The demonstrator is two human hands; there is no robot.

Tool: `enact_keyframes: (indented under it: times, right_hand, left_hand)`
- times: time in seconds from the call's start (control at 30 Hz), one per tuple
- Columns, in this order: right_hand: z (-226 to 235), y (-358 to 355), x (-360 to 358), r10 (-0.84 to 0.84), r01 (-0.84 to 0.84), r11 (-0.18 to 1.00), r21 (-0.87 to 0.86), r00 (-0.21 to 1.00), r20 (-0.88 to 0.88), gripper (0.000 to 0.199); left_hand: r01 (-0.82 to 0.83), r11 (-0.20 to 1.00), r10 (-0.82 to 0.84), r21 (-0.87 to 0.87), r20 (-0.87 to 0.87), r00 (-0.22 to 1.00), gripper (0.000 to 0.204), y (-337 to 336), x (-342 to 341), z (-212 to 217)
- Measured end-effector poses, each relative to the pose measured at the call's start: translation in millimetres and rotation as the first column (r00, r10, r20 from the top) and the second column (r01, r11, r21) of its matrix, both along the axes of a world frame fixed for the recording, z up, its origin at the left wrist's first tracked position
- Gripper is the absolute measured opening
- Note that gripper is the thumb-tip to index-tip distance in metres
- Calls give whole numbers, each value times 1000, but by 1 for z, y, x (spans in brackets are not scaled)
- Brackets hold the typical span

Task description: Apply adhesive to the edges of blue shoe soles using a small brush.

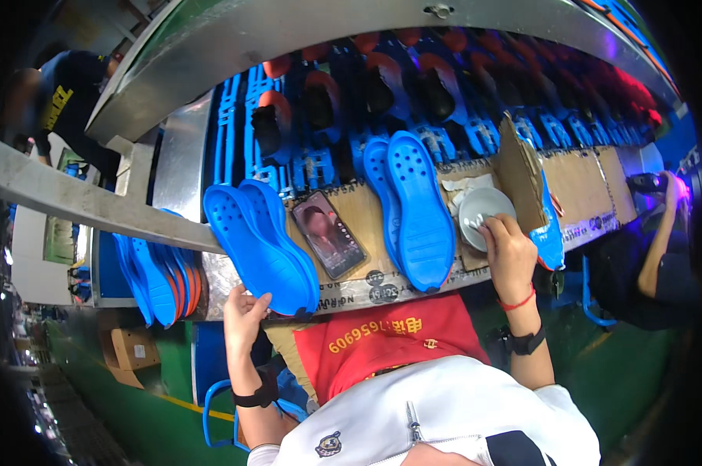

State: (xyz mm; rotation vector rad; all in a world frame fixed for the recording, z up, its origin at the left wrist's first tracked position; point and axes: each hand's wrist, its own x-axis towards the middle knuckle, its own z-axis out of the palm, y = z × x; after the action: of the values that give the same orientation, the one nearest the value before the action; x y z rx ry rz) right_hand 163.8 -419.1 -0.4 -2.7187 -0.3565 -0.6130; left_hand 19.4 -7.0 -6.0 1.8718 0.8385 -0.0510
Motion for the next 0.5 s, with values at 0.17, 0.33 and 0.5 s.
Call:
enact_keyframes:
  times: [0.17,0.33,0.5]
  right_hand:
    - [-9,-3,9,25,-26,999,-26,999,-25,11]
    - [-13,-1,14,72,-75,995,-68,997,-37,9]
    - [1,-10,11,143,-153,985,-75,981,-128,9]
  left_hand:
    - [-77,887,219,-456,268,938,28,-8,-9,35]
    - [84,806,275,-586,497,823,62,-41,-12,55]
    - [186,707,70,-683,329,942,60,-91,32,60]
